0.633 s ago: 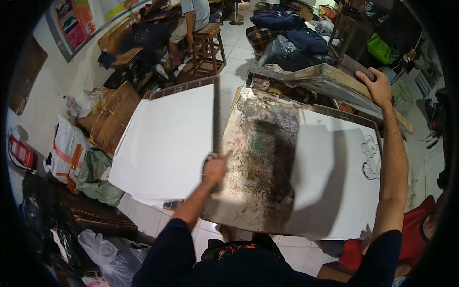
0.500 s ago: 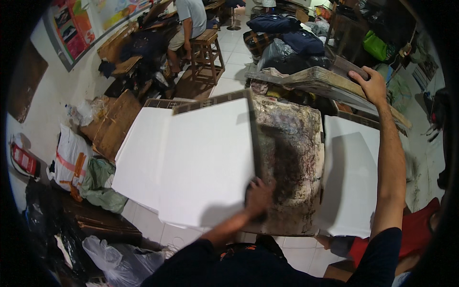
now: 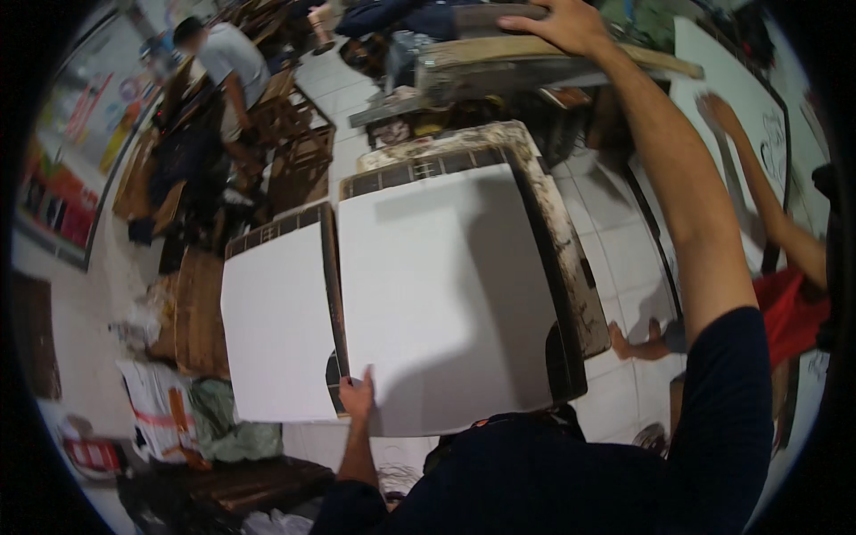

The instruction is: The person performs screen printing by placing a screen frame over a white sheet, applying dark ink with a squeegee, and pulling the ink across the screen to transfer a design. The person repeats this process on multiple sheets, lifting and repositioning the screen between prints.

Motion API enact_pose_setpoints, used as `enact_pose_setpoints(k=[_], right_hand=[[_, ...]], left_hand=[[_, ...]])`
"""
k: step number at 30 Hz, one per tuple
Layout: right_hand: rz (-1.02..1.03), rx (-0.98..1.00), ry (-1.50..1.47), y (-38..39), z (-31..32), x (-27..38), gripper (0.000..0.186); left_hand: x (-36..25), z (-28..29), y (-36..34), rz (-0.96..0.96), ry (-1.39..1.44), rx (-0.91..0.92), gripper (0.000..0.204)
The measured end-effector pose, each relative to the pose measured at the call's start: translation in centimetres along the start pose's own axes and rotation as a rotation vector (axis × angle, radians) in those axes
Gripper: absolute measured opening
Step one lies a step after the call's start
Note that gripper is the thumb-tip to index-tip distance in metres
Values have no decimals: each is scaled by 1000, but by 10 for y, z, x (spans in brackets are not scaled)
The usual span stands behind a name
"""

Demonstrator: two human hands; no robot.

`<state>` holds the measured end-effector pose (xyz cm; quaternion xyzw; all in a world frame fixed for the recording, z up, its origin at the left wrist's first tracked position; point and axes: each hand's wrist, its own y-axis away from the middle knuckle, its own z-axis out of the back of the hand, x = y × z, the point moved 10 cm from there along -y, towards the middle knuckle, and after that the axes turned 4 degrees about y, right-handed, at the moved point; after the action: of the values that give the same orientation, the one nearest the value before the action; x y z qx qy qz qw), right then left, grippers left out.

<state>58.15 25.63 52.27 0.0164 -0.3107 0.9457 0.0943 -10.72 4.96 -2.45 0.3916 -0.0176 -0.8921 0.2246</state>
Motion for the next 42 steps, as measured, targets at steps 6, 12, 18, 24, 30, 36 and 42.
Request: enact_pose_setpoints(k=[6, 12, 18, 24, 30, 36, 42], right_hand=[[-17, 102, -1, -13, 11, 8, 92], [10, 62, -22, -33, 15, 10, 91], [59, 71, -90, -55, 14, 11, 87], [61, 85, -112, -68, 14, 17, 80], [-17, 60, -56, -22, 17, 16, 79], [93, -78, -56, 110, -19, 8, 83], [233, 22, -91, 316, -115, 23, 54]], left_hand=[[-61, -32, 8, -161, -226, -121, 103], [-74, -42, 14, -109, -296, -52, 107], [-98, -39, 16, -45, -285, -60, 107], [-70, -56, 2, 67, -196, -33, 104], [-138, -70, 12, -157, -296, -196, 106], [-442, -152, 114, -470, 1048, 633, 73], [-388, -213, 173, 556, 1427, 526, 73]])
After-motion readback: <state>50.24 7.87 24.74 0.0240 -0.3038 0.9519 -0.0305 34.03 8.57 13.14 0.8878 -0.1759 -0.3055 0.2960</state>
